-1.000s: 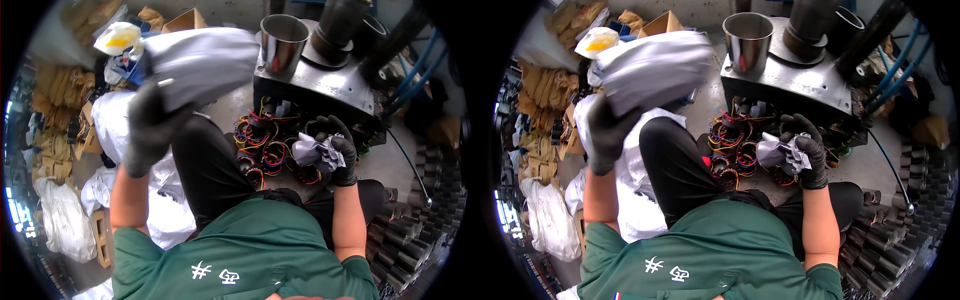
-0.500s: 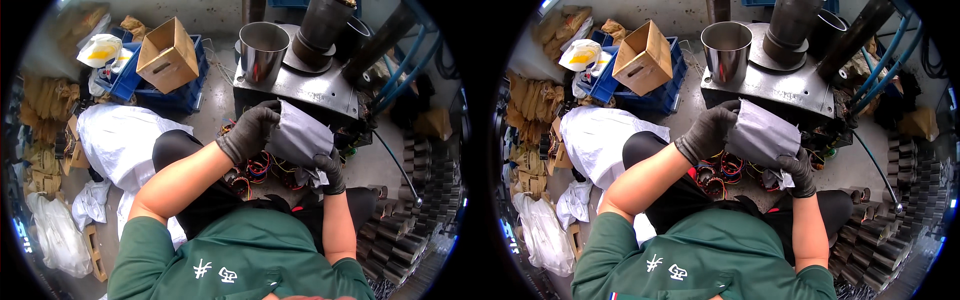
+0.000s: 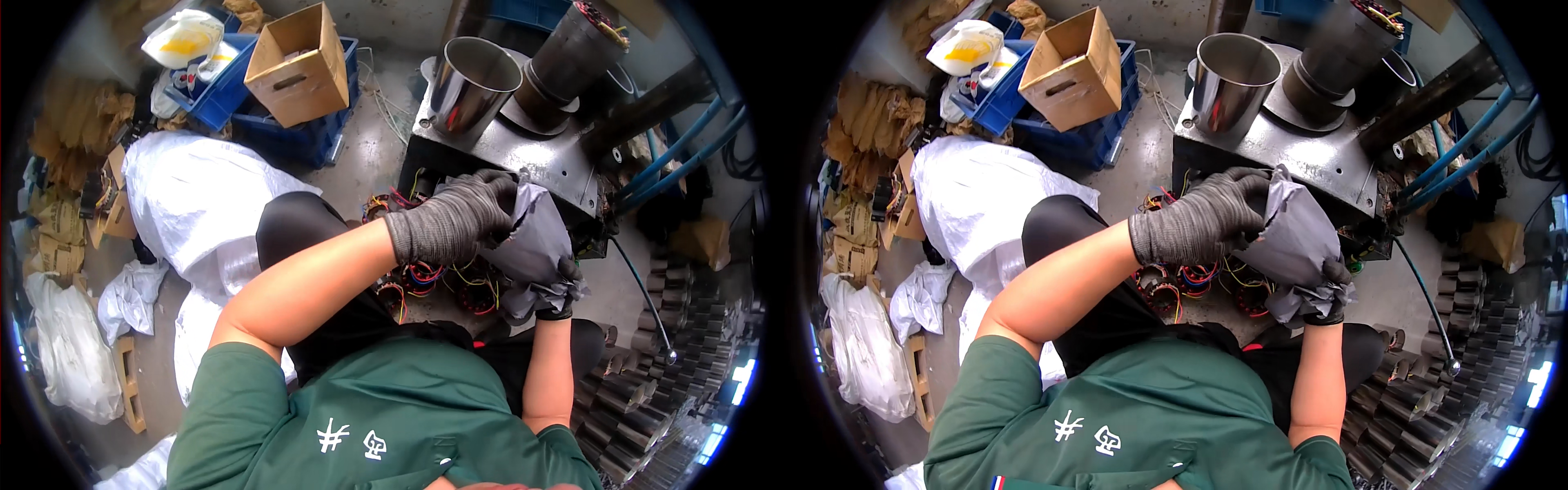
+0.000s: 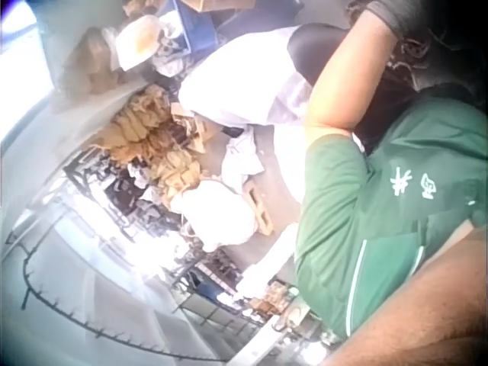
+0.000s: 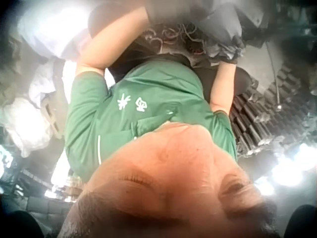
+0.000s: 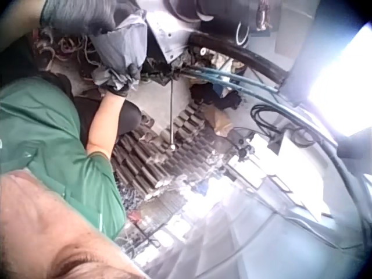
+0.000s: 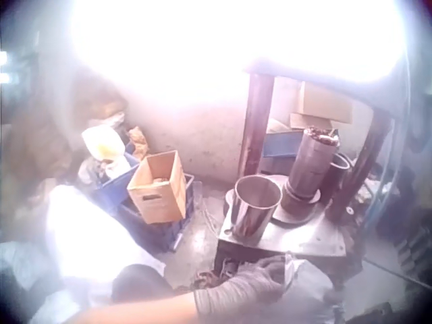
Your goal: The person organizes colored wires on a motor stator using a thin metal tool, places the stator and a metal cylinder into a hydraulic press to assemble them, and then wipes the finished part with a cloth.
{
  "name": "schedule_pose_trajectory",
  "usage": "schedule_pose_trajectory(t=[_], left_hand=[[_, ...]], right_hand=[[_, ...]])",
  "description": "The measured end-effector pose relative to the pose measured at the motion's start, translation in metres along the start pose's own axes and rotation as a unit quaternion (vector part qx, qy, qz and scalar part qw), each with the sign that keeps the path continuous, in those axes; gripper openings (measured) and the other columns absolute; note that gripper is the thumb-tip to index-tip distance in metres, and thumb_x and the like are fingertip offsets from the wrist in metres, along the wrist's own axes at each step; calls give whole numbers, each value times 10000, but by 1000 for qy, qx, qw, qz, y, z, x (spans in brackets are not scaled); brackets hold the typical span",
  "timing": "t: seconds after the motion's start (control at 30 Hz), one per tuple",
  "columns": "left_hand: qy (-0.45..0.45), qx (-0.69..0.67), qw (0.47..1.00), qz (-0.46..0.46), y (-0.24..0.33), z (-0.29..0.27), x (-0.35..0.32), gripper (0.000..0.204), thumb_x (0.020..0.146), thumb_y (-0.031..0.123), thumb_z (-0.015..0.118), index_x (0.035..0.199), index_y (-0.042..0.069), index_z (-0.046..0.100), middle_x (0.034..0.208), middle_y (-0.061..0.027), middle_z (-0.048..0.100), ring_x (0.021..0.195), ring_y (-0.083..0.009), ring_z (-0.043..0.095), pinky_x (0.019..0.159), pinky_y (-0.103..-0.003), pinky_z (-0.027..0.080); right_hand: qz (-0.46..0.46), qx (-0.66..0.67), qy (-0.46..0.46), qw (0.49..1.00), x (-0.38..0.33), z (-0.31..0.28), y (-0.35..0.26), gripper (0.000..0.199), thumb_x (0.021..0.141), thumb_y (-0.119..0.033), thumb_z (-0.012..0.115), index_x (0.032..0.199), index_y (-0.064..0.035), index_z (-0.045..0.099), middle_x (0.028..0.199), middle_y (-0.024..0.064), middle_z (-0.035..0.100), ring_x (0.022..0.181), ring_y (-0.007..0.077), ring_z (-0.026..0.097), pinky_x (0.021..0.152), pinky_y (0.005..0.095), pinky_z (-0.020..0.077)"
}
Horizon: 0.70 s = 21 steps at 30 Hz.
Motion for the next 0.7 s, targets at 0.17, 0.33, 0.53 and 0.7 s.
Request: schedule_pose_trajectory(t=[0.17, 0.33, 0.53, 0.7], left_hand=[[-148, -157, 975, -53, 3, 20, -9, 334, 757, 117, 741, 1090, 118, 763, 1339, -199, 626, 1159, -369, 636, 985, -431, 534], [-254, 29, 960, 116, 21, 60, -18, 322, 697, 346, 789, 919, 113, 784, 957, -132, 726, 854, -340, 683, 804, -476, 545], [-203, -95, 963, 149, 19, 39, -16, 361, 789, 206, 736, 1131, 88, 722, 1087, -137, 734, 923, -330, 703, 836, -417, 568], [-243, -422, 857, -166, 23, 30, -14, 260, 840, 211, 707, 1040, 47, 736, 968, -168, 748, 908, -346, 729, 822, -404, 585]], right_hand=[[-140, -640, 87, 751, -11, -47, -10, 630, 774, -341, 750, 1316, -45, 623, 1255, 104, 689, 1056, 253, 677, 876, 383, 546], [-108, -266, 72, 955, -18, 15, -44, 573, 728, -259, 765, 1258, -60, 675, 1217, 89, 708, 919, 212, 701, 759, 369, 557], [22, 69, 50, 996, -31, 52, -73, 903, 613, -223, 812, 1431, 32, 528, 1374, 241, 610, 1211, 426, 623, 1019, 556, 530], [18, 59, 73, 995, -29, 44, -82, 934, 586, -223, 800, 1435, 44, 518, 1386, 263, 597, 1227, 447, 611, 1035, 572, 515]])
Point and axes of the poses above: each hand's wrist, its own x-axis towards the middle knuckle, its own z-axis out of the palm, y = z × x, the point moved 5 cm from there along x, towards the middle knuckle
